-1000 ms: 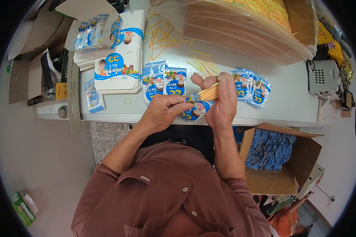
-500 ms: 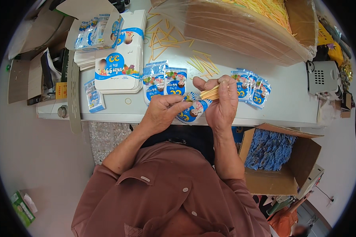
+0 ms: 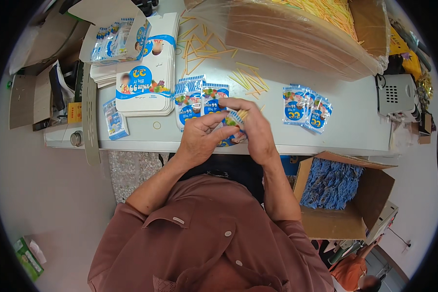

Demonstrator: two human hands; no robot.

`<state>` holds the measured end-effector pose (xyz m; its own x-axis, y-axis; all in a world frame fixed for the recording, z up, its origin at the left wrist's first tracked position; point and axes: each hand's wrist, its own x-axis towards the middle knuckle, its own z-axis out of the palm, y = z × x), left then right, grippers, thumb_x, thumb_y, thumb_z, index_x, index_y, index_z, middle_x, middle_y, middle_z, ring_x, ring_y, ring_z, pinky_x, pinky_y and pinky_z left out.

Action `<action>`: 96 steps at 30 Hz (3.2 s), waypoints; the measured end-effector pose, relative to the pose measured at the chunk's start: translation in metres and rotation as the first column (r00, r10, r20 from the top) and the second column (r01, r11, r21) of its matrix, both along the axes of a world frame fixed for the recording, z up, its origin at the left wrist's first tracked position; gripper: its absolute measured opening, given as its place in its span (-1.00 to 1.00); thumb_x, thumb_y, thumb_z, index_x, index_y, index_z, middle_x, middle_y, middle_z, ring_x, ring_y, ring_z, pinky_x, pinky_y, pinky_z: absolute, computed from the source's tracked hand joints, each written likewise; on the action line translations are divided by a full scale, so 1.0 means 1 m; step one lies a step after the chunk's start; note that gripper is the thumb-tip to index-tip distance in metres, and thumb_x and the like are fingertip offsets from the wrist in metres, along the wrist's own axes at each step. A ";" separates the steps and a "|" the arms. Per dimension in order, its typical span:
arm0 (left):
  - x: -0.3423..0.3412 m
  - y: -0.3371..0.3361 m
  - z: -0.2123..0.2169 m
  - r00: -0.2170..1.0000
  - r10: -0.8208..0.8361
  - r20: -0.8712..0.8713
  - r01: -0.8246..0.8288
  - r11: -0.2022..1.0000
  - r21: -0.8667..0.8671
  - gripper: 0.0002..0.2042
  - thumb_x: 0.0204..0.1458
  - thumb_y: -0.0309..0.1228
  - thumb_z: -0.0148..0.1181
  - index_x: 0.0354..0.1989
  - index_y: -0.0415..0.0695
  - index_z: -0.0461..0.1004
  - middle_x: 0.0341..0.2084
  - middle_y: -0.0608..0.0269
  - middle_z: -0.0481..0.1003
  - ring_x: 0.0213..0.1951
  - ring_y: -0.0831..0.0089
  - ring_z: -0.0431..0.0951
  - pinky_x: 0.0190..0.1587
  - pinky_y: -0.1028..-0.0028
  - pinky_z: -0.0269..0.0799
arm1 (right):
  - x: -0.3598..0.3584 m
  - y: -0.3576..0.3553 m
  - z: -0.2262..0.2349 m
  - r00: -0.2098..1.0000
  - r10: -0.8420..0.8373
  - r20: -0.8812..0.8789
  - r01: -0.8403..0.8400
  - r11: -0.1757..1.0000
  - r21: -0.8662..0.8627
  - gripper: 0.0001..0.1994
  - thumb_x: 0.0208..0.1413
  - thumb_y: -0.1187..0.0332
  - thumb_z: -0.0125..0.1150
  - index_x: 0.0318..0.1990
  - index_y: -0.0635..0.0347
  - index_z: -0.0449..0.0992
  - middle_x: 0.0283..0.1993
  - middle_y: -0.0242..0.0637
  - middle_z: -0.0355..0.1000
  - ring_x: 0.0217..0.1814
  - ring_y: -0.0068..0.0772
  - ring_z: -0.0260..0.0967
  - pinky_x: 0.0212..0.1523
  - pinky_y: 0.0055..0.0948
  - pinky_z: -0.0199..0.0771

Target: Packaging small blue notebooks with bundles of yellow straws on a factory workbench.

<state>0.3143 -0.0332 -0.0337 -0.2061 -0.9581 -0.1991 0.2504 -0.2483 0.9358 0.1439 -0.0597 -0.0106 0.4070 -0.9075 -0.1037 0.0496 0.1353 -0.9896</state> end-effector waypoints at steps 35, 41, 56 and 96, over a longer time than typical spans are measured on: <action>0.038 -0.030 0.018 0.129 0.257 0.958 0.023 0.965 -0.262 -0.61 -0.03 -0.10 0.38 -0.23 -0.19 0.57 -0.42 0.11 0.60 -0.41 0.15 0.61 -0.34 0.25 0.47 | -0.167 -0.034 0.022 0.700 -0.441 -0.562 0.477 0.874 -0.091 -0.73 0.06 0.37 0.38 -0.20 0.43 0.54 -0.36 -0.25 0.55 -0.40 -0.59 0.46 -0.39 -0.55 0.48; 0.032 -0.031 0.009 0.152 0.134 0.979 -0.025 0.991 -0.131 -0.44 -0.10 -0.05 0.42 -0.08 -0.23 0.44 -0.29 -0.05 0.59 -0.31 -0.09 0.60 -0.27 0.07 0.48 | -0.157 -0.036 0.013 0.116 -0.472 -0.874 0.297 0.856 -0.423 -0.64 -0.01 0.22 0.43 -0.33 0.38 0.47 -0.50 -0.14 0.43 -0.49 -0.35 0.40 -0.43 -0.36 0.41; 0.024 -0.019 -0.005 0.242 0.258 0.935 0.037 0.961 -0.274 -0.55 -0.10 -0.27 0.43 -0.03 -0.12 0.48 -0.06 0.12 0.46 -0.19 0.06 0.58 -0.27 0.19 0.51 | -0.184 -0.183 0.175 0.289 -0.788 -0.544 -0.328 0.452 -0.829 -0.87 0.13 0.47 0.19 -0.18 0.29 0.52 -0.36 -0.08 0.52 -0.34 0.02 0.46 -0.27 -0.27 0.46; 0.030 -0.023 0.019 0.600 0.243 0.762 -0.096 0.968 -0.233 -0.80 -0.05 -0.51 0.42 -0.26 -0.26 0.56 -0.46 0.10 0.53 -0.50 0.40 0.55 -0.47 0.46 0.45 | -0.212 -0.267 0.153 -0.240 -0.357 -0.903 -0.784 0.619 -0.037 -0.76 -0.07 0.25 0.27 -0.29 0.19 0.52 -0.15 -0.21 0.45 0.06 -0.23 0.35 0.14 -0.27 0.25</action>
